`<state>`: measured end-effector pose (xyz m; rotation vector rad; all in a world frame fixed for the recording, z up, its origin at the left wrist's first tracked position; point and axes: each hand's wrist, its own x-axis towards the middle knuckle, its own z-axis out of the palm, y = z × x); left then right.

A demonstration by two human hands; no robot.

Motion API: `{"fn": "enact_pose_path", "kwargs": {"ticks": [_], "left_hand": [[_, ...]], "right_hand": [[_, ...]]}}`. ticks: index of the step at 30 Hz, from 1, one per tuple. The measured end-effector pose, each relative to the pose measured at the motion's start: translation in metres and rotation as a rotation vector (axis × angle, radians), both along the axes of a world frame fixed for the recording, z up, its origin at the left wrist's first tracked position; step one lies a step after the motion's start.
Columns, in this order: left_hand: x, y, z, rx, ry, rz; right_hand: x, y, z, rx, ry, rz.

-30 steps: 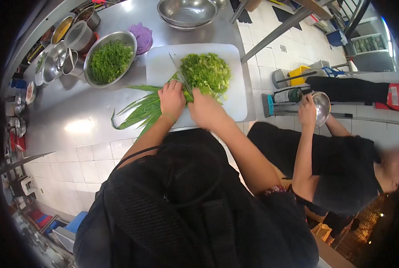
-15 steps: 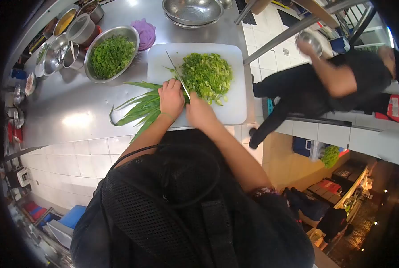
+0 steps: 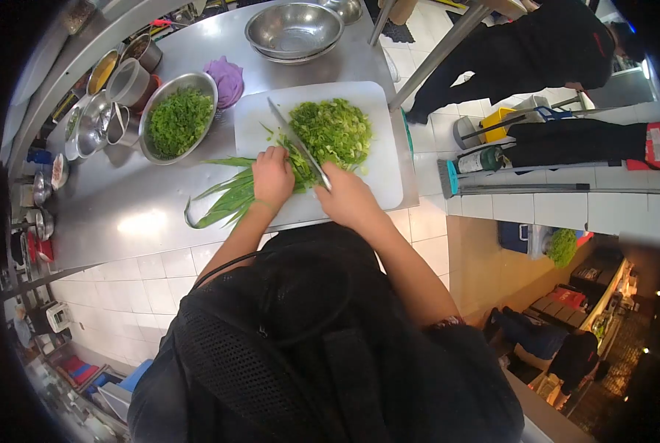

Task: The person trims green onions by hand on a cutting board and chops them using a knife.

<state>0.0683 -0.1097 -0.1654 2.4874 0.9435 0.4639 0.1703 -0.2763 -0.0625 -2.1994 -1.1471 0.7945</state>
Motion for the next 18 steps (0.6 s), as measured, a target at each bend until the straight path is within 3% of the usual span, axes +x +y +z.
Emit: {"fn": "enact_pose_path", "kwargs": {"ticks": [1, 2, 4, 5, 7, 9, 13, 18], "left_hand": [[-0.003, 0.001, 0.010, -0.037, 0.165, -0.027], [-0.003, 0.007, 0.009, -0.047, 0.168, -0.018], [0.007, 0.037, 0.003, -0.003, -0.075, -0.038], [0.008, 0.050, -0.004, -0.004, -0.076, -0.029], [0.011, 0.071, -0.012, 0.314, -0.132, -0.136], [0.004, 0.076, -0.010, 0.276, -0.040, -0.169], [-0.022, 0.056, 0.005, 0.185, 0.126, -0.203], [-0.031, 0.042, -0.003, 0.207, -0.043, -0.219]], "right_hand": [[0.000, -0.019, 0.010, 0.002, 0.013, -0.054], [0.001, -0.034, 0.018, 0.001, 0.029, -0.105], [0.010, -0.053, 0.030, -0.096, -0.008, -0.066], [0.012, -0.059, 0.034, -0.182, -0.050, -0.043], [0.007, -0.070, 0.040, -0.238, -0.082, -0.020], [0.001, -0.079, 0.039, -0.358, -0.083, -0.008], [0.001, -0.080, -0.041, -0.288, -0.044, -0.048], [0.018, -0.059, -0.020, -0.241, -0.048, -0.063]]}}
